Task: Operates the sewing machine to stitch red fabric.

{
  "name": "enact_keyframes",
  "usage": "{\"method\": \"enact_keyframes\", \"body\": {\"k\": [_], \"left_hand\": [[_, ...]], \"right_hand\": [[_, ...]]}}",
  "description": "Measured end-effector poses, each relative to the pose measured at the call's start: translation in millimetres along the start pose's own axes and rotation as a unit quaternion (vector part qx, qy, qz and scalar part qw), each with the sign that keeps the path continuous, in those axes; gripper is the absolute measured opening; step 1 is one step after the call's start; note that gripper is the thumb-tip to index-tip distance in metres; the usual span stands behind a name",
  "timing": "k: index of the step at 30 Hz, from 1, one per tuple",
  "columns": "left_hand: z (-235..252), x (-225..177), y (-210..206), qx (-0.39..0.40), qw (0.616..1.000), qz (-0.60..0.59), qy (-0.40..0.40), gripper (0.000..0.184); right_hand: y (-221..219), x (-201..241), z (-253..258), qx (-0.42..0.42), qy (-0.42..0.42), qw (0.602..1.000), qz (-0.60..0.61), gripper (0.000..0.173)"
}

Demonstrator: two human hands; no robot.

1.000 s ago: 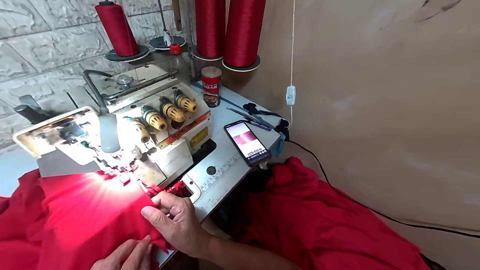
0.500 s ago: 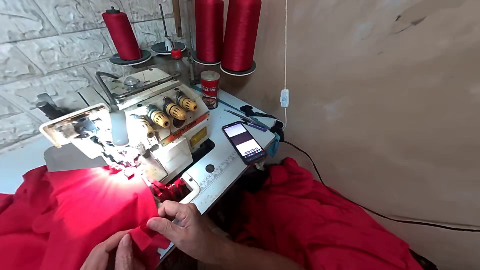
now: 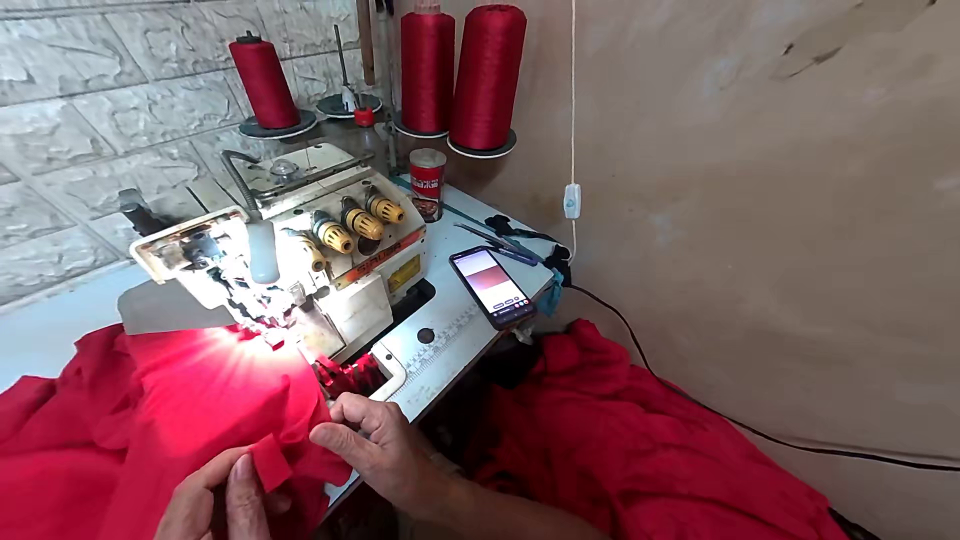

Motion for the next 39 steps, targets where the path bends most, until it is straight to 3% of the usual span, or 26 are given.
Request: {"method": "enact_keyframes", "body": {"k": [3, 5, 9, 13, 17, 21, 30, 39], "left_hand": [[3, 0, 3, 0.017, 1.000, -0.001, -0.024, 0.025], [3, -3, 3, 0.033, 0.992, 0.089, -0.078, 0.027], [3, -10, 3, -0.032, 0.961, 0.214, -0.172, 0.012], [9, -14, -3, -0.019, 0.977, 0.119, -0.174, 0.018], [13, -13, -17, -0.029, 0.986, 0.080, -0.144, 0.025], [10, -4, -19, 0.009, 0.981, 0.064, -0.184, 0.010], [-8, 0, -16, 0.037, 0.955, 0.106, -0.274, 0.015], [-20, -2, -14, 0.044, 0.954, 0.085, -0.283, 0.014]], "right_hand": [[4, 0, 1, -0.011, 0.014, 1.000, -0.008, 0.028], [5, 0, 3, -0.023, 0.013, 1.000, -0.004, 0.022], [3, -1, 12, -0.024, -0.041, 0.998, 0.048, 0.009], [0, -1, 19, -0.024, -0.083, 0.995, 0.055, 0.024], [0, -1, 17, -0.020, -0.075, 0.996, 0.036, 0.015], [0, -7, 12, -0.009, -0.070, 0.997, 0.045, 0.010], [7, 1, 2, 0.015, -0.085, 0.993, 0.075, 0.014], [17, 3, -11, 0.014, -0.106, 0.993, 0.058, 0.010]]}}
Point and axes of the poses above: each hand's wrist, its own z-axis towards the middle knuckle, its own y-axis out of the back of the hand, x = y × z, the point moved 5 cm from there along z, towards the middle knuckle, and after that the axes turned 9 degrees about -x, right-handed, at the moved point
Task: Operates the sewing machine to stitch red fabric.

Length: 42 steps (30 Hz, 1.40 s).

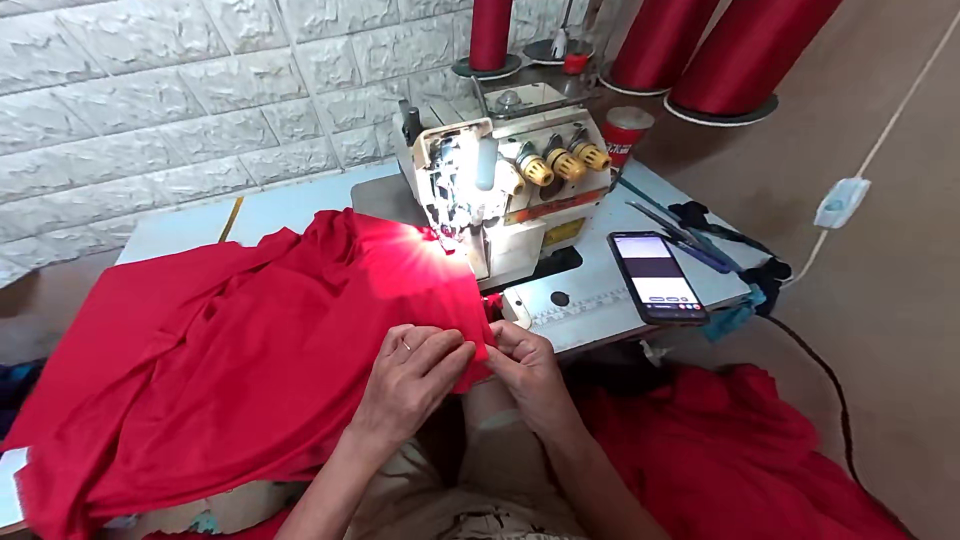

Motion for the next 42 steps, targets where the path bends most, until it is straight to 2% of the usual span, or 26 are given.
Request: {"method": "enact_keyframes", "body": {"k": [4, 11, 16, 19, 22, 24, 28, 33, 42], "left_hand": [[2, -5, 2, -0.020, 1.000, -0.016, 0.005, 0.015], [-3, -8, -8, 0.021, 0.999, -0.024, 0.010, 0.016], [-4, -5, -4, -0.029, 0.998, 0.004, 0.063, 0.015], [5, 0, -6, -0.024, 0.997, -0.005, 0.078, 0.021], [10, 0, -10, 0.012, 0.998, -0.012, 0.059, 0.017], [8, -5, -9, 0.002, 0.999, 0.014, 0.038, 0.010], [0, -13, -4, -0.031, 0.998, 0.048, 0.018, 0.014], [-14, -10, -8, 0.006, 0.999, 0.018, 0.036, 0.013], [-16, -12, -11, -0.001, 0.994, -0.044, 0.096, 0.015]], "right_hand": [[1, 2, -3, 0.010, 0.001, 1.000, -0.005, 0.009], [3, 0, -10, 0.037, 0.008, 0.999, -0.031, 0.016], [6, -1, -12, 0.025, 0.005, 0.998, -0.055, 0.015], [5, -1, -11, 0.023, 0.002, 0.998, -0.057, 0.014], [3, -1, -11, 0.024, 0.002, 0.998, -0.051, 0.013], [4, -1, -11, 0.025, 0.000, 0.999, -0.048, 0.014], [6, -2, -12, 0.029, 0.004, 0.998, -0.046, 0.013], [7, -5, -14, 0.029, 0.007, 0.998, -0.061, 0.013], [9, -4, -18, 0.022, 0.011, 0.997, -0.075, 0.013]]}}
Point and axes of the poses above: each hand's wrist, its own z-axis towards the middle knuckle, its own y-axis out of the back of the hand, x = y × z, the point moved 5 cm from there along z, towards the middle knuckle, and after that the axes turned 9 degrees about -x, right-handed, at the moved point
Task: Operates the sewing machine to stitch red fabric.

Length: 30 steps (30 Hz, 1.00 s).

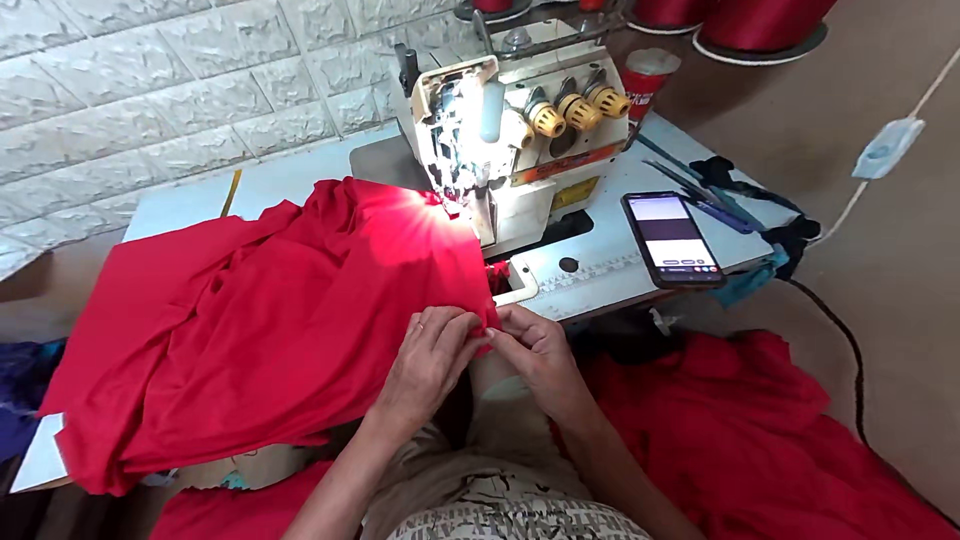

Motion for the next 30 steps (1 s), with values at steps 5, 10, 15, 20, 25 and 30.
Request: {"method": "enact_keyframes", "body": {"k": [5, 10, 15, 20, 25, 30], "left_hand": [[1, -5, 6, -0.067, 0.993, 0.095, -0.025, 0.008], [-3, -8, 4, -0.044, 0.997, 0.049, -0.047, 0.014], [-5, -5, 0, -0.021, 0.999, -0.012, -0.027, 0.014], [-8, -5, -3, -0.002, 1.000, 0.017, -0.025, 0.025], [-12, -6, 1, -0.017, 0.997, 0.076, -0.027, 0.017], [-16, -8, 3, -0.032, 0.995, 0.090, -0.031, 0.010]], "right_hand": [[-1, 0, -1, 0.002, -0.003, 1.000, 0.011, 0.013], [-1, 0, -3, 0.004, -0.001, 1.000, 0.026, 0.014], [1, -2, -5, 0.006, -0.005, 1.000, 0.021, 0.014], [1, -4, -6, 0.006, 0.011, 1.000, 0.016, 0.018], [1, -3, -8, 0.006, 0.013, 1.000, 0.001, 0.021], [1, -3, -8, 0.005, 0.022, 1.000, -0.007, 0.025]]}}
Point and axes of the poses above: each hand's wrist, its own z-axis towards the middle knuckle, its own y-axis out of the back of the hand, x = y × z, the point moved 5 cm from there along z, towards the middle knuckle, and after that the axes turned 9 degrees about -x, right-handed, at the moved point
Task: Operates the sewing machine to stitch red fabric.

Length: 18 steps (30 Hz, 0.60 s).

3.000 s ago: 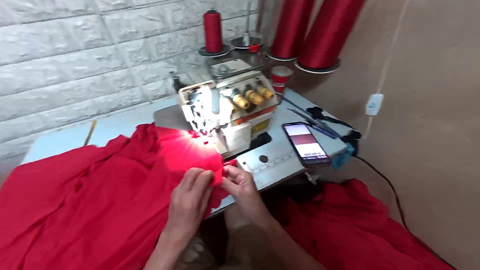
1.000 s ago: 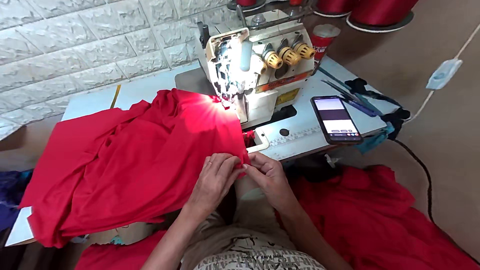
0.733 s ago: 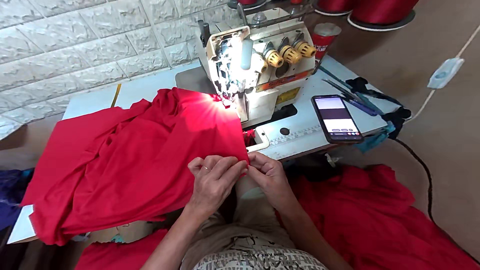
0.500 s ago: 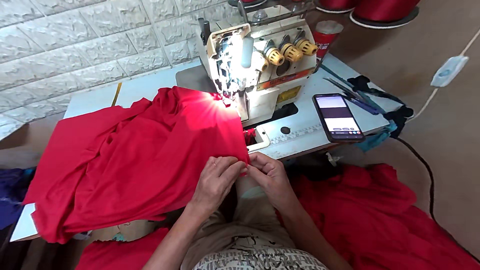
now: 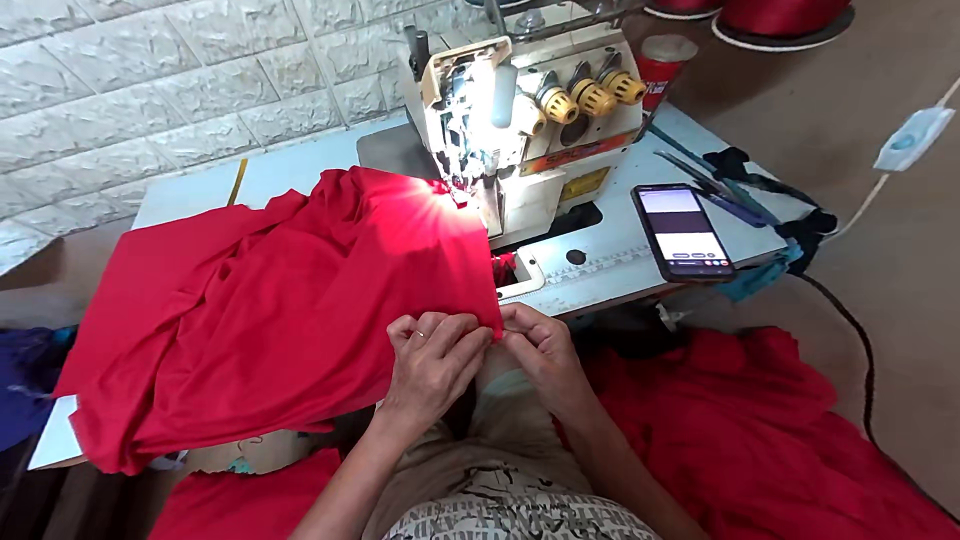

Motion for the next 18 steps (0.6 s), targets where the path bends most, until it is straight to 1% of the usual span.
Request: {"method": "enact_keyframes", "body": {"k": [2, 4, 5, 7, 8, 9, 10, 11, 12, 13, 15, 16, 18], "left_hand": [[1, -1, 1, 0.003, 1.000, 0.003, -0.014, 0.011], [1, -3, 1, 0.014, 0.999, -0.006, -0.030, 0.015], [-1, -3, 1, 0.014, 0.999, -0.018, -0.033, 0.021], [-3, -2, 1, 0.001, 0.999, -0.027, -0.024, 0.042], [-3, 0, 0, -0.005, 1.000, -0.018, -0.018, 0.050], [-2, 3, -1, -0.010, 1.000, -0.003, -0.013, 0.052], [-1, 6, -1, -0.016, 1.000, 0.016, -0.010, 0.048], [1, 9, -1, -0.020, 0.999, 0.038, -0.011, 0.038], [2, 10, -1, -0.023, 0.998, 0.058, -0.013, 0.028], [3, 11, -1, -0.031, 0.997, 0.071, -0.015, 0.023], [4, 14, 1, -0.041, 0.996, 0.081, -0.018, 0.025], [4, 16, 1, -0.045, 0.996, 0.080, -0.022, 0.025], [6, 19, 2, -0.051, 0.995, 0.076, -0.030, 0.024]], "right_hand": [[1, -1, 1, -0.010, 0.008, 1.000, -0.004, 0.027], [1, -1, 2, -0.018, 0.002, 1.000, 0.010, 0.024], [0, 0, 2, -0.019, -0.007, 1.000, 0.014, 0.019], [-3, 2, 0, -0.019, -0.020, 0.999, 0.025, 0.011], [-5, 4, -1, -0.027, -0.021, 0.999, 0.027, 0.009], [-6, 7, -3, -0.040, -0.016, 0.999, 0.026, 0.010], [-6, 12, -5, -0.053, -0.002, 0.998, 0.020, 0.017], [-7, 17, -7, -0.065, 0.026, 0.998, 0.012, 0.025], [-6, 21, -9, -0.079, 0.062, 0.995, 0.006, 0.030], [-6, 25, -11, -0.089, 0.094, 0.992, 0.002, 0.031], [-5, 25, -12, -0.086, 0.130, 0.988, 0.000, 0.023], [-6, 23, -12, -0.078, 0.139, 0.987, 0.002, 0.019], [-8, 16, -11, -0.067, 0.142, 0.988, 0.015, 0.015]]}}
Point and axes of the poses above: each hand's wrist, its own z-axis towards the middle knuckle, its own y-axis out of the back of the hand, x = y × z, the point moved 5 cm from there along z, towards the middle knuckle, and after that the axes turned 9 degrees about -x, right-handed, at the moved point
